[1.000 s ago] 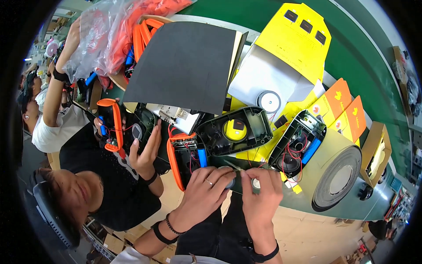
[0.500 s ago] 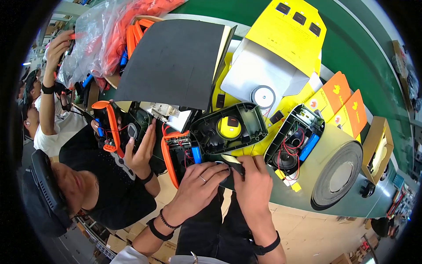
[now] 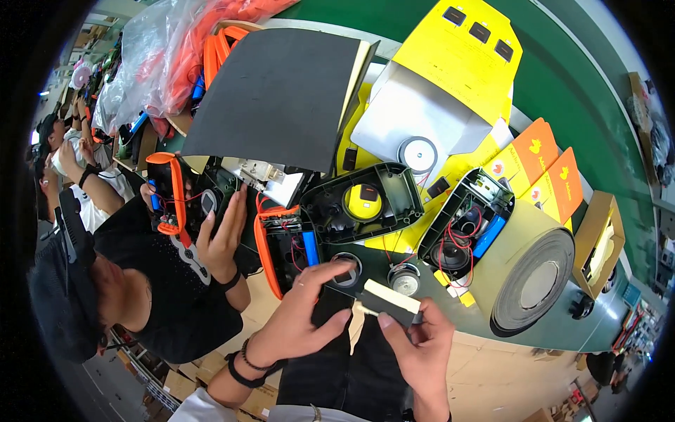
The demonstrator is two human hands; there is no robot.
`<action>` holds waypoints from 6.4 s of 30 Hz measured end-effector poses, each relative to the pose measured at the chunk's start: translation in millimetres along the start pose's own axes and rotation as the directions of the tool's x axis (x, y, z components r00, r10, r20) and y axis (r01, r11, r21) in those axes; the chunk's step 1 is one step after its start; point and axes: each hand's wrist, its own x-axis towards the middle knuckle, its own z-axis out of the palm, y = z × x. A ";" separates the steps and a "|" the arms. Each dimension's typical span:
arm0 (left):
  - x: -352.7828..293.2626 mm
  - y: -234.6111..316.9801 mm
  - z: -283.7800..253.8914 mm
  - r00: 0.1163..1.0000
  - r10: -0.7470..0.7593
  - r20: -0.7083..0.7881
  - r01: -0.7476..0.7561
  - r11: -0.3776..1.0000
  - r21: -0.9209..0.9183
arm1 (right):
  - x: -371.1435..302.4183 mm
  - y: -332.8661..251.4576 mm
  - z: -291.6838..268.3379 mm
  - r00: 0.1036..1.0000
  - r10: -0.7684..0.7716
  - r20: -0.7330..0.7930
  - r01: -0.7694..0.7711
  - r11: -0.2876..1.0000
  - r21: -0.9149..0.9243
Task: Assembling and testing electronic components on a production line, including using a multimeter to check circuit boards.
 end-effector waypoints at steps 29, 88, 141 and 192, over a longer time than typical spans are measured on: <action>-136.9 193.4 24.2 0.937 0.058 -0.345 -0.096 0.991 -0.093 | -156.0 -128.9 -31.0 0.712 -0.480 0.513 0.684 0.639 -0.352; -118.4 215.1 43.2 0.968 0.069 -0.243 -0.072 0.997 -0.006 | -140.8 -134.6 -47.3 0.450 -0.587 0.673 0.892 0.337 -0.303; -70.0 -4.9 -41.1 0.695 -0.172 -0.698 0.319 0.944 0.085 | -91.2 -64.0 0.1 0.903 -0.293 0.314 0.371 0.900 -0.228; -17.5 29.7 -55.7 0.983 0.162 0.083 -0.156 0.985 -0.078 | -3.2 -74.2 24.1 0.684 -0.292 0.669 0.675 0.600 -0.429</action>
